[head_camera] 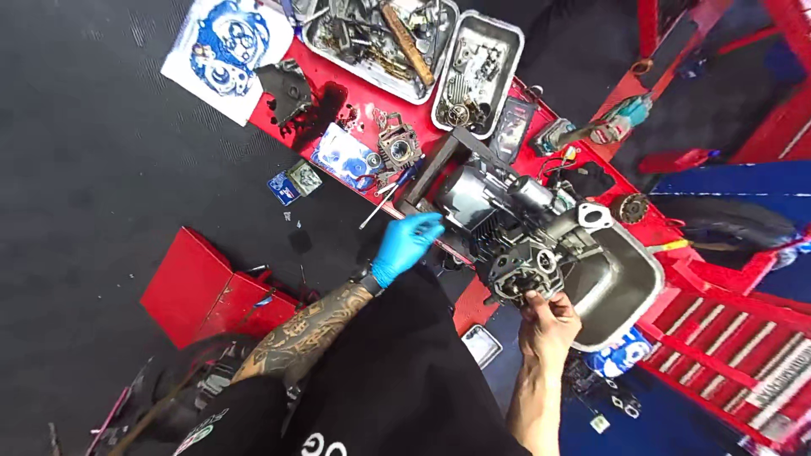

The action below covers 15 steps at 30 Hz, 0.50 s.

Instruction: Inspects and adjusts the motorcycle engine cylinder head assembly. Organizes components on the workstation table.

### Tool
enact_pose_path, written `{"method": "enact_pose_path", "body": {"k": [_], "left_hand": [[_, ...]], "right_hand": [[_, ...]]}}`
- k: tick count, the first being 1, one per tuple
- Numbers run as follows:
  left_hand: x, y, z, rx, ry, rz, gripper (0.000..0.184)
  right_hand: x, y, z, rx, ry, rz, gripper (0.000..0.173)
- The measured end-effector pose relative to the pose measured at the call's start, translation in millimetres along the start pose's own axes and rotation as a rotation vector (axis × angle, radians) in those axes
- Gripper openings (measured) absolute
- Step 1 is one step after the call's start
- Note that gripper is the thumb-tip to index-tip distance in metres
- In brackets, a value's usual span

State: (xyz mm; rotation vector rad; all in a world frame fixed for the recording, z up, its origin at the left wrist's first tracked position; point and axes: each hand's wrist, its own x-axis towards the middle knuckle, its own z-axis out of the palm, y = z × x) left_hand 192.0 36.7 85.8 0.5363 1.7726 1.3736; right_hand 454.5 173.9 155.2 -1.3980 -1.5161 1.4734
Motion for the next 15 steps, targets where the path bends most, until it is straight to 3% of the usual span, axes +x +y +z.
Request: {"method": "enact_pose_path", "body": {"k": [4, 7, 15], "left_hand": [[40, -71, -51, 0.277, 0.199, -0.194, 0.039], [69, -107, -69, 0.468, 0.234, -0.3, 0.048], [101, -95, -57, 0.413, 0.239, -0.28, 0.047]], "right_hand": [[-1, 3, 0, 0.013, 0.023, -0.017, 0.02], [-1, 3, 2, -0.005, 0.03, -0.032, 0.02], [-6, 3, 7, -0.014, 0.084, -0.055, 0.019]]}}
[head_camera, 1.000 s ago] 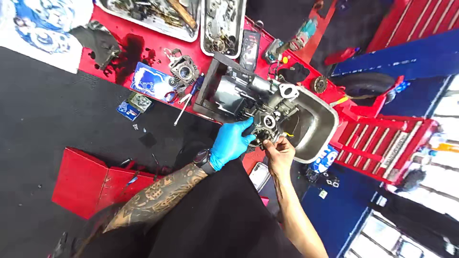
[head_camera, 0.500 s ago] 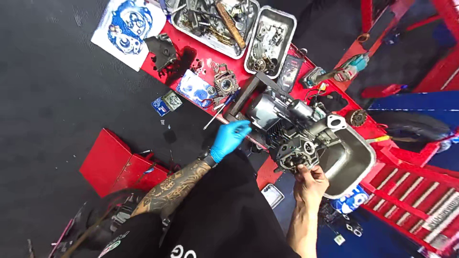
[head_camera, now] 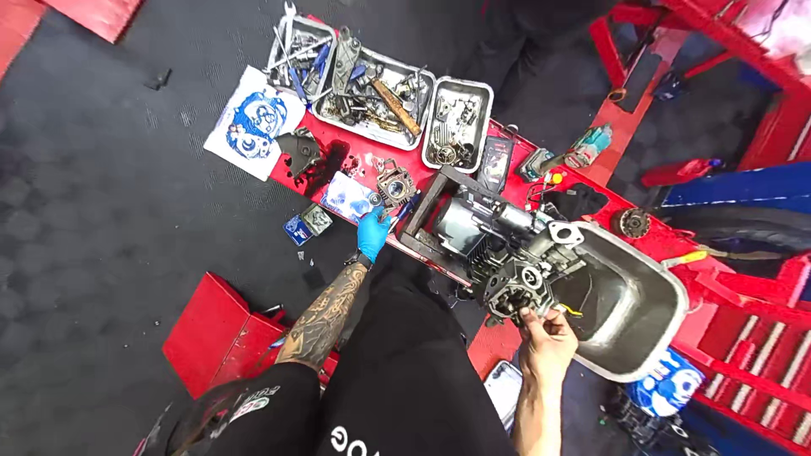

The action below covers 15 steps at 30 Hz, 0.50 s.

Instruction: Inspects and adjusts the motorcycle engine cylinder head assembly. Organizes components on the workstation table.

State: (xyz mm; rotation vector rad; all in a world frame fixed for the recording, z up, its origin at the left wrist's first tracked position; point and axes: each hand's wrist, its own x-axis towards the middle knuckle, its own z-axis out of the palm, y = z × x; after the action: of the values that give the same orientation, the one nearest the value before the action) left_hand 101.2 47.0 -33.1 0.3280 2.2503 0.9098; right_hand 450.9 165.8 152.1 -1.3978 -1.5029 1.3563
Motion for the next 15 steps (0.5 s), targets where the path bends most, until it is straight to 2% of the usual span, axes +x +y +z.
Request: {"method": "enact_pose_path", "body": {"k": [9, 15], "left_hand": [[28, 1, -5, -0.121, 0.057, -0.021, 0.04], [70, -1, -17, -0.086, 0.046, -0.012, 0.039]], "right_hand": [[-2, -6, 4, 0.001, 0.031, 0.023, 0.019], [-4, -10, 5, 0.007, 0.041, 0.074, 0.023]]}}
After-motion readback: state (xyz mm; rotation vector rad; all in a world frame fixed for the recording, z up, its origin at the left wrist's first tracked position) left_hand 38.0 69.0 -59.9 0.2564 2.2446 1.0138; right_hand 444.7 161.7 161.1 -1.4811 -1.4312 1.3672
